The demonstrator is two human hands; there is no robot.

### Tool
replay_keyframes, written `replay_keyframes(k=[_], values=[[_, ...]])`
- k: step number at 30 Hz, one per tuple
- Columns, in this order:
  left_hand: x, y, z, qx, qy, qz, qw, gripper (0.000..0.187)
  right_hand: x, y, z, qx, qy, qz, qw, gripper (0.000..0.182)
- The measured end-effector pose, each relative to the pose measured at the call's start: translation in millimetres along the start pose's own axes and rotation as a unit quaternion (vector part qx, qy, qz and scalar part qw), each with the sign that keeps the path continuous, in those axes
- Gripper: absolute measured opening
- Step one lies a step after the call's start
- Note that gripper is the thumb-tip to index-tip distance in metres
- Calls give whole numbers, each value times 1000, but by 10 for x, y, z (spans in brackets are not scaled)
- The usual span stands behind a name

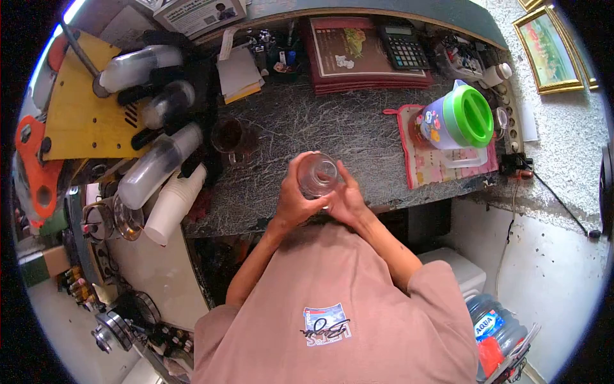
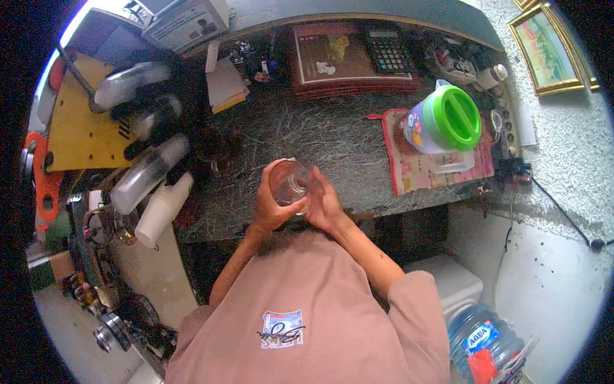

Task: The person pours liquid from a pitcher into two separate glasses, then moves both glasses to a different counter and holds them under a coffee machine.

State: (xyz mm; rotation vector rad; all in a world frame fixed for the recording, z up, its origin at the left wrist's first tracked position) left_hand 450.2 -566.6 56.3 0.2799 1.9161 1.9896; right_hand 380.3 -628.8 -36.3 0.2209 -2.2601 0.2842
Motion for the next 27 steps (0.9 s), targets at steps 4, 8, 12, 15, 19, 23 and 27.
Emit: replay_keyframes(k=[4, 8, 12, 15, 19, 23, 27], values=[[-92, -108, 264, -66, 62, 6, 996, 90, -186, -74, 15, 236, 36, 79, 968, 65], [-226, -116, 347, -75, 80, 10, 994, 90, -115, -489, 129, 394, 155, 225, 877, 70], [-286, -133, 357, -101, 76, -6, 992, 89, 495, -1197, 262, 378, 222, 500, 747, 59], [-310, -182, 347, -120, 65, -4, 991, 88, 1285, -1775, 591, 360, 312, 714, 512, 52], [-335, -190, 330, -101, 53, -1, 993, 88, 2624, -2197, 550, 301, 473, 812, 162, 51], [-349, -273, 283, -109, 39, 17, 993, 89, 2854, -2920, 730, 311, 456, 790, 269, 63], [-288, -256, 283, -80, 77, 20, 994, 91, 2436, -3336, 724, 327, 265, 743, 520, 75]])
Point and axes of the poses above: each hand's wrist, its own x-axis away from the middle knuckle, its own z-axis out of the back of the hand, y = z × x, the point moved 10 cm from there along -x, towards the middle knuckle, and after that the axes turned 14 degrees about y, right-handed, at the moved point
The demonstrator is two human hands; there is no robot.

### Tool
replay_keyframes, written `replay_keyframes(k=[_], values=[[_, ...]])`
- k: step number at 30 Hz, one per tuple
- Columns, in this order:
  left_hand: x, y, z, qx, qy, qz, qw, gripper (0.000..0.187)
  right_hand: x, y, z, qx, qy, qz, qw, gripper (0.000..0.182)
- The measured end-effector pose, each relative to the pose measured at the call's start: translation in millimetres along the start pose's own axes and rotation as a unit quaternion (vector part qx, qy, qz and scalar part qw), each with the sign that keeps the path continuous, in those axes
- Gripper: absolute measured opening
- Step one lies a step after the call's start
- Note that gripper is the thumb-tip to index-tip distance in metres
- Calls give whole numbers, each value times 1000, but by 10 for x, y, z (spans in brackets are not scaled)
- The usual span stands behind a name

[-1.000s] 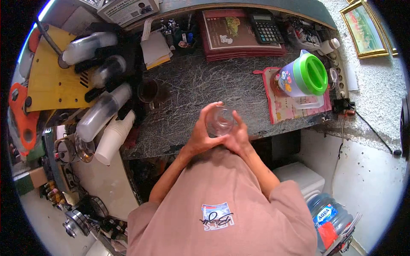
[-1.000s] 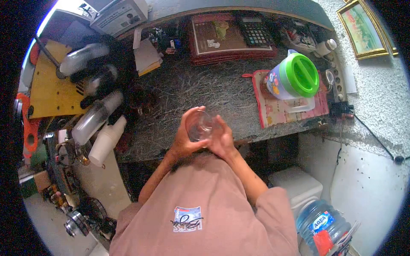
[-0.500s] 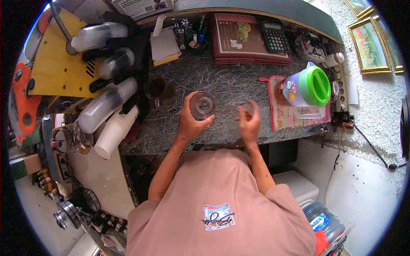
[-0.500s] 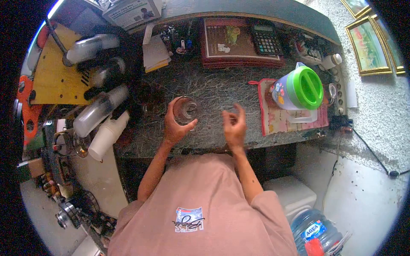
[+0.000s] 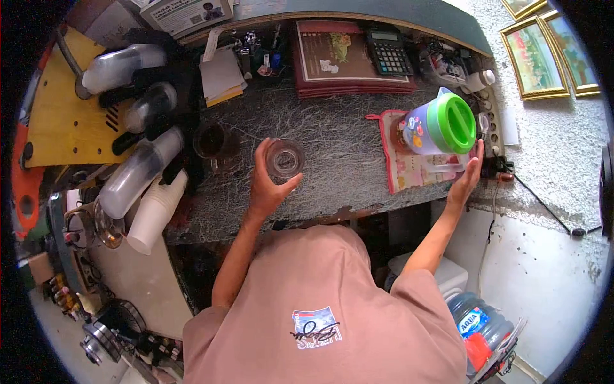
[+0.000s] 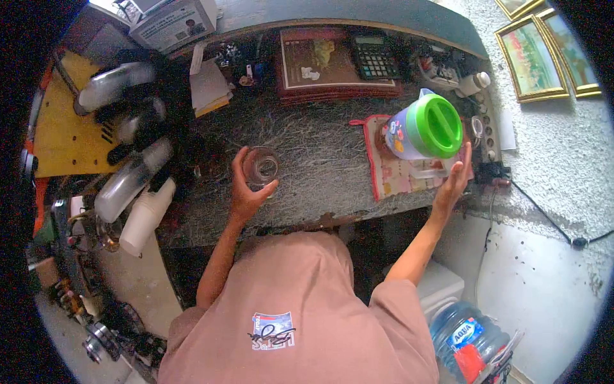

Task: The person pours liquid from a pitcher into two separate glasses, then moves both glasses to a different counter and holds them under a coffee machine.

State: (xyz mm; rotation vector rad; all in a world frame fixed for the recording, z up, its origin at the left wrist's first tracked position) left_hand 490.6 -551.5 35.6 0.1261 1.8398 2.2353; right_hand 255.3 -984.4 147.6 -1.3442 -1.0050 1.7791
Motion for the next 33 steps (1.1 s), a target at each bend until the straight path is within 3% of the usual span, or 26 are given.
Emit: replay_keyframes(k=[1, 3, 6, 8, 9, 11, 13, 14, 16, 18, 20, 22, 24, 26, 30, 33], values=[[30, 9, 50, -5, 36, -20, 999, 92, 67, -25, -97, -105, 21, -76, 991, 80], [152, 9, 131, -10, 79, -38, 996, 93, 43, 51, -140, -86, 8, -68, 994, 79], [397, -109, 267, -56, 119, 23, 991, 85, 75, 198, -218, -68, 6, -89, 994, 75], [478, -127, 246, -110, 83, 30, 990, 56, 5, 76, -169, -71, 64, -1, 995, 66], [497, -167, 269, -111, 90, 32, 989, 56, 2, 26, -196, -78, 73, -11, 994, 59], [518, -201, 121, -35, 27, 4, 999, 29, 43, -68, -339, -84, 61, -36, 994, 57], [486, -120, 62, -8, 13, -8, 1000, 23, 39, -91, -438, -88, 50, -61, 993, 54], [468, -61, 9, 18, -8, -20, 1000, 20, -15, -158, -471, -39, 32, -7, 999, 51], [450, -34, -53, 28, -40, -22, 999, 22, -23, -379, -585, 7, 10, 52, 999, 48], [443, -43, -121, 37, -73, -22, 996, 24, 80, -471, -764, -35, -57, -74, 995, 45], [462, -176, -206, 80, -102, 19, 991, 28, 113, -609, -857, -25, -88, -71, 993, 50], [473, -353, -263, 87, -117, 29, 989, 30, 283, -1029, -1161, 7, -200, 60, 978, 55], [503, -459, -313, 96, -132, 39, 986, 33, 487, -1367, -1379, 24, -275, 110, 955, 57], [501, -420, -310, 66, -121, 2, 990, 38, 706, -1634, -1580, 37, -350, 122, 928, 56], [495, -379, -311, 100, -116, 18, 988, 38, 1032, -1912, -1877, 41, -444, 150, 882, 54], [493, -365, -303, 84, -107, -6, 991, 35, 1180, -2003, -2023, 44, -477, 187, 858, 54]])
Point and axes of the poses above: each hand's wrist, its own x-axis away from the middle knuckle, its own z-axis out of the back of the hand, y = z × x, the point moved 10 cm from there along -x, towards the middle knuckle, and after that the axes turned 14 degrees about y, right-handed, at the moved point
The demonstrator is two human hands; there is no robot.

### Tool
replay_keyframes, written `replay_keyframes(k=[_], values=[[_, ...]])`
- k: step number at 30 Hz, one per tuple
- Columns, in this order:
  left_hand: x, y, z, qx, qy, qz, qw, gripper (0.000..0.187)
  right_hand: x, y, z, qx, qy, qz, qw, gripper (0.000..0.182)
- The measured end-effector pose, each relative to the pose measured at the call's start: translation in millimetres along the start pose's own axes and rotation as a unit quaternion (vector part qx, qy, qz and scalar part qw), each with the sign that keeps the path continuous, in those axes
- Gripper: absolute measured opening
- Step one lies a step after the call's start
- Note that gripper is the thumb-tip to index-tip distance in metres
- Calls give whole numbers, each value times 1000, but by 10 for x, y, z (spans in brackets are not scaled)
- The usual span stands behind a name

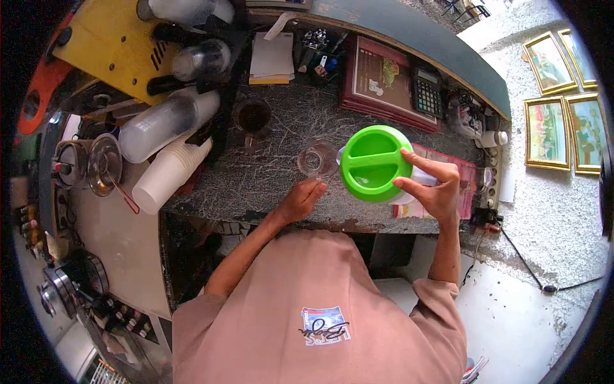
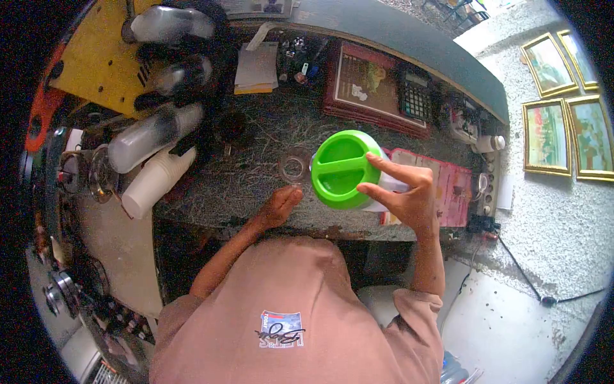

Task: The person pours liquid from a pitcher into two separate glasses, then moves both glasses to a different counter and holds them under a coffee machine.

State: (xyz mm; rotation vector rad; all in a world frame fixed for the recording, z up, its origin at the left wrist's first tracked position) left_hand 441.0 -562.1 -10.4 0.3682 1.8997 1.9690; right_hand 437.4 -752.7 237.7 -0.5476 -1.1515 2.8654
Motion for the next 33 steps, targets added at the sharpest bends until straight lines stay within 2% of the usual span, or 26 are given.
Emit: replay_keyframes(k=[5, 9, 12, 17, 24, 26, 29, 33], values=[[-7, 93, -2, 12, 9, -16, 1000, 34, -40, -147, -223, 49, -77, 45, 995, 54], [-11, 69, -10, 14, 12, -16, 1000, 34, -112, -266, -256, 55, -83, 70, 993, 54], [-22, 93, 2, -6, 14, -44, 999, 33, -142, -264, -322, 51, -115, 46, 991, 53], [-18, 57, -1, -27, 8, -29, 999, 33, -202, -403, -346, 63, -104, 104, 987, 48], [-24, 140, 26, 12, 34, -58, 998, 32, -265, -510, -395, 78, -127, 111, 983, 47], [-20, 108, 9, -1, 13, -36, 999, 31, -266, -480, -461, 112, -186, 62, 974, 52], [-19, 133, 15, -3, 23, -65, 998, 30, -279, -471, -481, 110, -193, 71, 972, 51], [-21, 145, 11, 1, 16, -56, 998, 29, -283, -496, -509, 119, -192, 90, 970, 50]])
Point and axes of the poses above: each hand's wrist, its own x-axis away from the middle knuckle, its own z-axis out of the back of the hand, y = z × x, the point moved 10 cm from there along -x, towards the middle knuckle, and after that the axes turned 14 degrees about y, right-handed, at the moved point
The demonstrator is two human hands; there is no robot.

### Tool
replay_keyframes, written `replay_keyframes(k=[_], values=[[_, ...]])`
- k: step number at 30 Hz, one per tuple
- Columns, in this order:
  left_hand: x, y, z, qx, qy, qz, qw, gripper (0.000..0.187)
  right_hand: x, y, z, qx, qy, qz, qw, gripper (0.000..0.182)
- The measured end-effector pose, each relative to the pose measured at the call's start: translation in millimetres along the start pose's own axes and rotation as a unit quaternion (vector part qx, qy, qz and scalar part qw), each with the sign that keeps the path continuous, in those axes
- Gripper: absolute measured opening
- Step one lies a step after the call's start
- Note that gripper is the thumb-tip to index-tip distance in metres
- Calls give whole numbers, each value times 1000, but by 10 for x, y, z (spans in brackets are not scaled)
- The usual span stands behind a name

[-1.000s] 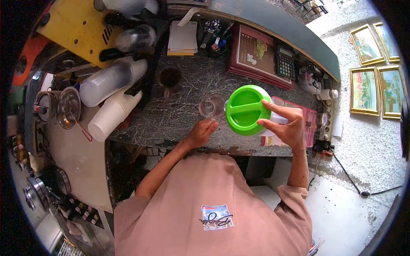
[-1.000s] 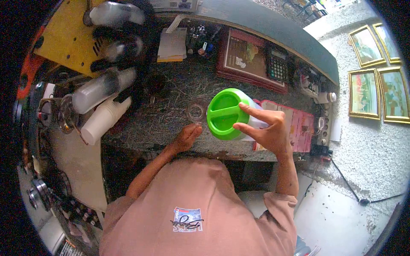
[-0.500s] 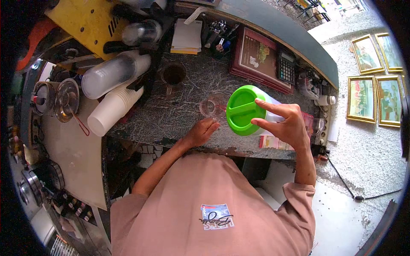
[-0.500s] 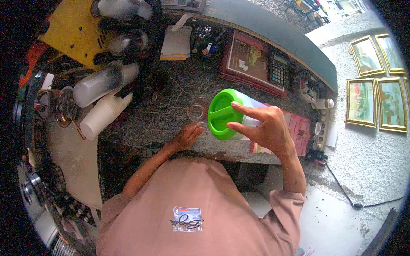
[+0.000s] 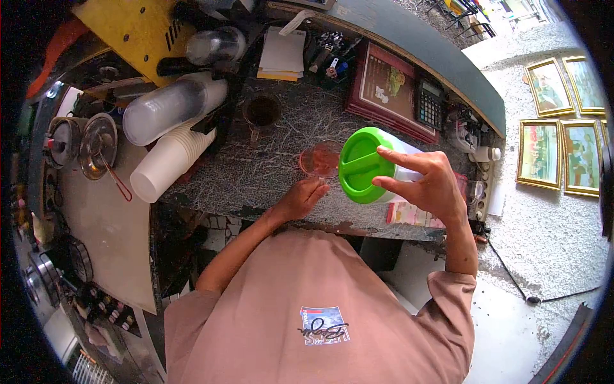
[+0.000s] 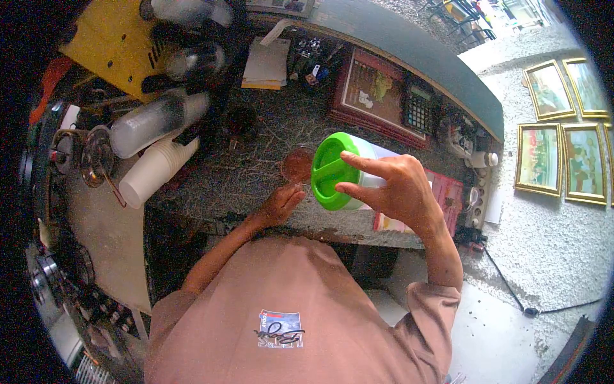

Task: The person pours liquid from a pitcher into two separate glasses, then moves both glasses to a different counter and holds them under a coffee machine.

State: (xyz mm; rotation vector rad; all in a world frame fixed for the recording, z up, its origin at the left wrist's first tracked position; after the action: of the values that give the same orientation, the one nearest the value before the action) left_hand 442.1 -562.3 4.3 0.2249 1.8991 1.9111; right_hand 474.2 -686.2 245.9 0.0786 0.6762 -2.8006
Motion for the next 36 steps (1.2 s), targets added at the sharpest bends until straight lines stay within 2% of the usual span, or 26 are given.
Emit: replay_keyframes(k=[2, 5, 24, 26, 36], values=[[3, -11, -7, 9, -3, 12, 1000, 29, -2, -14, 45, -4, 55, 45, 997, 46], [-11, 23, 0, -4, -6, -19, 1000, 30, -13, -24, 40, 1, 52, 43, 998, 46], [-13, -2, -7, 7, 0, 2, 1000, 29, -88, -124, 56, 11, 38, 61, 997, 47], [-3, -27, -12, 0, 2, -10, 1000, 29, -95, -84, -20, 23, -34, 10, 999, 51], [1, -50, -27, 8, -5, -7, 1000, 30, -107, -99, -22, 21, -39, 13, 999, 51]])
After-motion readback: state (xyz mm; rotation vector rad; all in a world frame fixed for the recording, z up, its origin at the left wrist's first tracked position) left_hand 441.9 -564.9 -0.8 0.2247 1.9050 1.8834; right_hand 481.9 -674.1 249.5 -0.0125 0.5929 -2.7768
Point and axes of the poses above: each hand's wrist, its own x-axis away from the middle knuckle, its own z-axis out of the back of the hand, y = z × x, the point moved 10 cm from there along -x, towards the middle knuckle, and after that the axes turned 14 degrees about y, right-handed, at the moved point
